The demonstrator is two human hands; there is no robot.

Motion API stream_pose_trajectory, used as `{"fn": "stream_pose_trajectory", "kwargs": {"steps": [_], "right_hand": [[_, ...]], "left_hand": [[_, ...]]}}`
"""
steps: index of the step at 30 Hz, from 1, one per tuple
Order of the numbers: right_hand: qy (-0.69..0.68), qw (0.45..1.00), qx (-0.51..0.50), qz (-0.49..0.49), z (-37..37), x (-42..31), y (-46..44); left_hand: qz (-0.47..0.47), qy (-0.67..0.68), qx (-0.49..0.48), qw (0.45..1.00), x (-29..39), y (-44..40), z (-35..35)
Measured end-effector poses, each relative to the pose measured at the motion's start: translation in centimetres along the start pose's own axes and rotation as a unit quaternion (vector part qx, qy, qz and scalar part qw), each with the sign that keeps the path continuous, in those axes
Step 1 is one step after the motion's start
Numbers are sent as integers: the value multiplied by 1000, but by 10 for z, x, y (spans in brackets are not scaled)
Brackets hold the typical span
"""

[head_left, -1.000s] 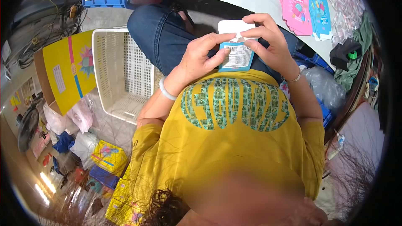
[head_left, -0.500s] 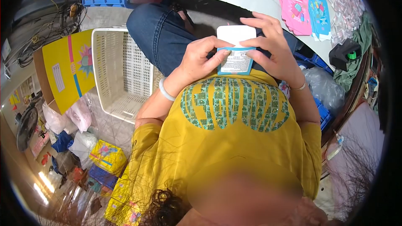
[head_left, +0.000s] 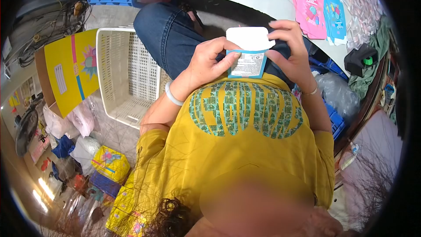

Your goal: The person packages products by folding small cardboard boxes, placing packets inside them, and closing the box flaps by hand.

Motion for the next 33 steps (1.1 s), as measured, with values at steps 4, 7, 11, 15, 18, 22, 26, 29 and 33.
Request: {"fn": "stream_pose_trajectory", "kwargs": {"steps": [4, 7, 11, 15, 18, 22, 26, 29, 33], "right_hand": [[-127, 991, -36, 13, 7, 26, 13], [-252, 962, -55, 91, 14, 34, 20], [-287, 951, -105, 53, 6, 36, 16], [-285, 946, -90, 125, 5, 38, 14], [-255, 944, -118, 172, 0, 41, 8], [-276, 920, -160, 227, -4, 33, -3], [-285, 923, -79, 248, 6, 26, -3], [-130, 980, -38, 146, 9, 35, 11], [-51, 996, -12, 68, 17, 22, 18]], "left_hand": [[1, 17, 1, 1000, -3, 0, -1], [-22, 10, -30, 999, -3, 1, 0], [-71, 85, 32, 993, -4, 8, 6], [-87, 90, 21, 992, -9, 12, 6], [-46, 69, 39, 996, -12, 10, 7], [-16, 53, 42, 998, -8, 7, 9], [-40, 52, 40, 997, -9, 9, 10], [-65, 40, 23, 997, -10, 12, 9], [-83, 39, 36, 995, -11, 12, 8]]}}
Point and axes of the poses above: each hand's wrist, its own y-axis away from the middle knuckle, its own z-axis out of the palm, x = y × z, the point moved 2 cm from there along -y, towards the middle knuckle, and after that the axes turned 2 degrees about z, right-handed, at the moved point
